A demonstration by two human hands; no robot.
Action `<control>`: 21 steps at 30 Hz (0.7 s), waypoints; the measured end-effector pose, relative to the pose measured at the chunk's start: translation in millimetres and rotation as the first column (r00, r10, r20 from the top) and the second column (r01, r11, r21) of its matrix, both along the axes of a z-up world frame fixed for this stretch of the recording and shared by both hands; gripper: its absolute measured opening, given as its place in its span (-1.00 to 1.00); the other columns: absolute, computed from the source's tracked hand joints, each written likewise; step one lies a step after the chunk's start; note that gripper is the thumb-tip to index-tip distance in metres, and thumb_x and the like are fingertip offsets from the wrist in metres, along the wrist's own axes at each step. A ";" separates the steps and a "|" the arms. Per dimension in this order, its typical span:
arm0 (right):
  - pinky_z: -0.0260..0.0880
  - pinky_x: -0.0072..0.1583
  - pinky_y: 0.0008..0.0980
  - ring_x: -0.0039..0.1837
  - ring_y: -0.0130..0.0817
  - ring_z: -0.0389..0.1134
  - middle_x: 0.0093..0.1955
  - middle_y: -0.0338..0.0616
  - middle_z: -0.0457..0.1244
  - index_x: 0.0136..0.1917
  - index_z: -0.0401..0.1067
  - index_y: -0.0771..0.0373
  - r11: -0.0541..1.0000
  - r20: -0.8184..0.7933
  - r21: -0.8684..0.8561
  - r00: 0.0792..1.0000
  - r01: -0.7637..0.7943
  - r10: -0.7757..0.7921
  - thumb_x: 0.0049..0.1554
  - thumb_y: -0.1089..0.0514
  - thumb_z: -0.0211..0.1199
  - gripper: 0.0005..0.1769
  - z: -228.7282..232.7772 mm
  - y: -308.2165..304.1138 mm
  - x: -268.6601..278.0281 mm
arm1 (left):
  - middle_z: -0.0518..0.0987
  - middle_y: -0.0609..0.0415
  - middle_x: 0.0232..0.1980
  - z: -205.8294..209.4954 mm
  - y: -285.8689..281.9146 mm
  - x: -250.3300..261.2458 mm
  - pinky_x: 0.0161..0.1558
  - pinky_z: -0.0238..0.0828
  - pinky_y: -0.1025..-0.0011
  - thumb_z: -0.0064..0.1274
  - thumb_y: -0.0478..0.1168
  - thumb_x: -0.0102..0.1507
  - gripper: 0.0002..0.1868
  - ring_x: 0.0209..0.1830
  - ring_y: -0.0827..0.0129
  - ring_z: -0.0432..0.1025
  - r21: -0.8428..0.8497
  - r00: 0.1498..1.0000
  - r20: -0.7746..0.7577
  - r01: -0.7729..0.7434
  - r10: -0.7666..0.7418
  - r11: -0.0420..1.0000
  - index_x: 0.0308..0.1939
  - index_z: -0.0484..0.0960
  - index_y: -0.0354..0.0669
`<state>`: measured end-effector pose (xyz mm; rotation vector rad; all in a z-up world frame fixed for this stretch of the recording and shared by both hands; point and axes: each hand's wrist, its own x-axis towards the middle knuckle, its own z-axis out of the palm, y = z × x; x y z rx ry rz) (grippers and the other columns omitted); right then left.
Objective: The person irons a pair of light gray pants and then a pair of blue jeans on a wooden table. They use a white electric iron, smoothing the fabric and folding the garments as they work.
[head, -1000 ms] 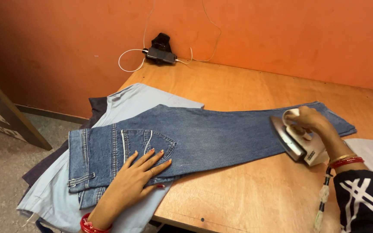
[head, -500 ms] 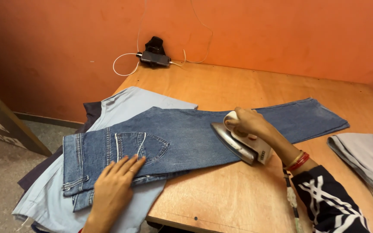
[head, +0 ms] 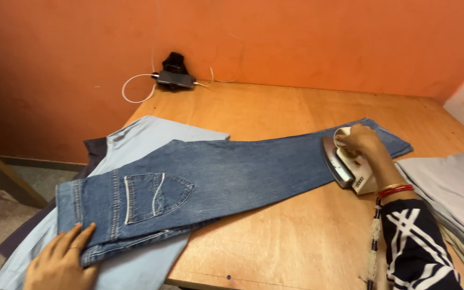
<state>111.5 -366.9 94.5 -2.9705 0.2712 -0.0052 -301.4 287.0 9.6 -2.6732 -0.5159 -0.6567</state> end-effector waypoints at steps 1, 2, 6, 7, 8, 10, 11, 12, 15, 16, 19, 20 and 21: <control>0.43 -0.14 -0.23 -0.17 -0.15 0.44 -0.15 0.14 0.41 0.04 0.58 0.41 0.990 -0.016 0.138 1.000 -0.010 0.013 0.19 -0.23 0.29 -0.41 -0.6 -15.4 -2.8 | 0.49 0.37 0.36 -4.2 4.8 0.1 0.37 0.34 0.37 0.32 0.25 -0.26 -0.04 0.33 0.42 0.41 0.043 0.996 -0.051 -0.074 0.076 0.996 0.29 0.52 0.54; 0.44 -0.11 -0.19 -0.12 -0.12 0.44 -0.09 0.17 0.41 0.11 0.52 0.41 0.961 -0.028 0.275 0.999 -0.019 0.027 0.16 -0.20 0.32 -0.41 -0.8 -31.5 -9.6 | 0.48 0.37 0.36 -7.6 10.3 0.3 0.35 0.35 0.40 0.33 0.33 -0.29 -0.02 0.31 0.41 0.41 0.089 0.983 -0.098 -0.146 0.154 0.985 0.28 0.51 0.60; 0.44 -0.07 -0.20 -0.02 -0.08 0.45 0.04 0.24 0.39 0.24 0.39 0.35 0.858 -0.052 0.509 0.993 -0.066 0.108 0.13 -0.10 0.30 -0.43 -5.6 -60.4 -29.6 | 0.49 0.29 0.24 -18.7 29.6 6.5 0.38 0.31 0.54 0.22 0.40 -0.11 -0.12 0.27 0.46 0.39 0.299 0.910 -0.228 -0.274 0.348 0.914 0.33 0.45 0.67; 0.45 -0.06 -0.21 -0.02 -0.12 0.45 0.03 0.18 0.39 0.24 0.40 0.34 0.841 -0.041 0.536 0.992 -0.076 0.116 0.12 -0.07 0.30 -0.45 -5.1 -62.0 -32.3 | 0.48 0.32 0.23 -23.8 30.3 4.6 0.38 0.30 0.59 0.25 0.32 -0.09 -0.16 0.22 0.47 0.40 0.290 0.901 -0.227 -0.300 0.370 0.909 0.32 0.45 0.71; 0.46 -0.05 -0.22 -0.02 -0.16 0.45 0.01 0.13 0.39 0.23 0.40 0.33 0.822 -0.030 0.563 0.992 -0.086 0.124 0.11 -0.05 0.30 -0.46 -4.6 -61.5 -34.8 | 0.47 0.35 0.22 -29.6 30.5 4.3 0.37 0.28 0.64 0.27 0.23 -0.06 -0.20 0.16 0.48 0.41 0.281 0.892 -0.227 -0.325 0.391 0.903 0.31 0.45 0.75; 0.47 -0.07 -0.26 -0.05 -0.23 0.44 -0.02 0.06 0.39 0.20 0.42 0.33 0.785 -0.015 0.613 0.992 -0.090 0.125 0.10 -0.01 0.30 -0.51 -3.5 -56.8 -41.9 | 0.53 0.23 0.22 -28.7 46.3 6.5 0.24 0.39 0.57 0.31 0.01 -0.13 -0.12 -0.02 0.50 0.47 0.151 0.965 -0.139 -0.200 0.221 0.968 0.32 0.52 0.58; 0.47 -0.10 -0.29 -0.09 -0.26 0.44 -0.05 0.04 0.39 0.18 0.43 0.33 0.768 -0.008 0.635 0.993 -0.087 0.119 0.10 0.01 0.29 -0.54 -0.8 -54.2 -46.2 | 0.55 0.16 0.22 -25.7 52.8 8.8 0.17 0.44 0.54 0.32 -0.10 -0.17 -0.08 -0.11 0.51 0.49 0.092 0.987 -0.085 -0.128 0.135 0.988 0.33 0.56 0.50; 0.47 -0.14 -0.32 -0.12 -0.30 0.44 -0.07 0.02 0.39 0.16 0.43 0.34 0.750 -0.001 0.656 0.994 -0.084 0.112 0.11 0.04 0.28 -0.57 2.9 -52.3 -51.3 | 0.54 0.09 0.21 -22.0 53.6 11.8 0.18 0.44 0.51 0.26 -0.19 -0.12 -0.12 -0.06 0.42 0.51 0.017 0.998 0.020 -0.064 0.064 0.998 0.34 0.58 0.40; 0.29 -0.33 -0.30 -0.34 -0.24 0.31 -0.21 0.10 0.37 0.09 0.50 0.40 0.758 -0.028 0.650 0.995 -0.056 0.098 0.17 0.03 0.27 -0.62 17.8 -48.1 -65.1 | 0.52 -0.07 0.17 19.3 33.7 30.0 0.22 0.47 0.40 0.11 -0.39 0.01 -0.27 0.07 0.20 0.53 -0.117 0.946 0.304 0.157 -0.115 0.981 0.30 0.61 0.10; 0.29 -0.37 -0.31 -0.37 -0.25 0.30 -0.25 0.08 0.34 0.07 0.46 0.40 0.694 0.003 0.715 0.994 -0.077 0.107 0.18 0.05 0.25 -0.65 26.9 -51.4 -69.0 | 0.52 -0.10 0.15 43.4 20.4 37.4 0.22 0.47 0.35 0.08 -0.43 0.06 -0.36 0.11 0.14 0.53 -0.126 0.917 0.360 0.231 -0.172 0.965 0.24 0.60 0.00; 0.29 -0.43 -0.35 -0.43 -0.33 0.27 -0.31 0.01 0.29 0.03 0.39 0.39 0.564 0.128 0.812 0.989 -0.150 0.078 0.19 0.12 0.23 -0.73 58.8 -63.8 -81.5 | 0.55 -0.13 0.08 131.8 -35.7 64.1 0.11 0.48 0.23 0.05 -0.49 0.19 -0.60 0.02 0.01 0.53 -0.074 0.807 0.489 0.417 -0.331 0.906 0.11 0.61 -0.18; 0.30 -0.42 -0.36 -0.41 -0.36 0.28 -0.30 -0.03 0.29 0.02 0.40 0.38 0.579 0.190 0.795 0.981 -0.180 0.044 0.19 0.12 0.23 -0.74 70.0 -71.1 -89.6 | 0.57 -0.14 0.05 161.5 -55.4 75.4 0.02 0.49 0.19 0.08 -0.48 0.23 -0.67 -0.06 -0.03 0.53 -0.051 0.768 0.525 0.458 -0.366 0.887 0.07 0.63 -0.22; 0.30 -0.41 -0.38 -0.39 -0.39 0.29 -0.29 -0.07 0.29 0.02 0.40 0.38 0.596 0.249 0.776 0.968 -0.206 0.011 0.20 0.13 0.24 -0.75 79.2 -78.8 -98.6 | 0.60 -0.19 0.01 187.3 -76.1 92.9 -0.14 0.48 0.11 0.16 -0.44 0.25 -0.74 -0.18 -0.11 0.53 -0.047 0.738 0.563 0.478 -0.372 0.877 0.03 0.68 -0.25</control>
